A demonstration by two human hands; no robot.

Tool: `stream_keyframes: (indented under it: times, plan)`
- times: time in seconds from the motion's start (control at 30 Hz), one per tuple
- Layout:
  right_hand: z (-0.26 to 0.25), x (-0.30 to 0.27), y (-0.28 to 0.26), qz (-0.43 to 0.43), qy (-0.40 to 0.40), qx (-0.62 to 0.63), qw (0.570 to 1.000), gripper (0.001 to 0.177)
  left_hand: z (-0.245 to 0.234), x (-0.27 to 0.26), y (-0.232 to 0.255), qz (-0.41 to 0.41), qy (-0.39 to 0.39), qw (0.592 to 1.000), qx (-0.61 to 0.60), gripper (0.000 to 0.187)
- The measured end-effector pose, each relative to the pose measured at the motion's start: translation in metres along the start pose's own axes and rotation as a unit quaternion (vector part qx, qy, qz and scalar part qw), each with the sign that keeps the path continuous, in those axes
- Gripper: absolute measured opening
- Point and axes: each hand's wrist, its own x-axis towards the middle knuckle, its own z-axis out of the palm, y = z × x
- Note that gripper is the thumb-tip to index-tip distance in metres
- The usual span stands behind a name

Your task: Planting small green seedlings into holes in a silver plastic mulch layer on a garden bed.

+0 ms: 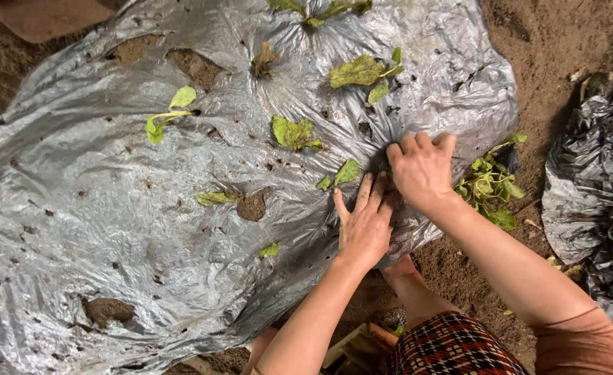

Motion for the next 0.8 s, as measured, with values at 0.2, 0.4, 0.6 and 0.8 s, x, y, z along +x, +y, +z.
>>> stream_keyframes:
  times: [0.2,0.4,0.6,0.8]
  plan:
    - [-0.073,0.025,0.018,0.063,-0.025,0.088,0.994,0.003,-0.020,-0.008,0.009,0.006,0.012,1.000,0.003,0.059]
    - [-0.070,-0.058,0.122,0.258,-0.106,0.089,0.956,0.015,-0.041,-0.034,0.025,0.046,-0.007,0.997,-0.059,0.065]
    - [-0.061,-0.089,0.119,0.355,-0.315,0.043,0.879,0.013,-0.018,-0.052,0.035,0.060,-0.059,0.993,-0.086,0.069]
    - [-0.003,-0.128,0.117,0.378,-0.383,0.073,0.840,0.049,-0.007,-0.057,0.031,0.044,-0.098,0.991,-0.084,0.051]
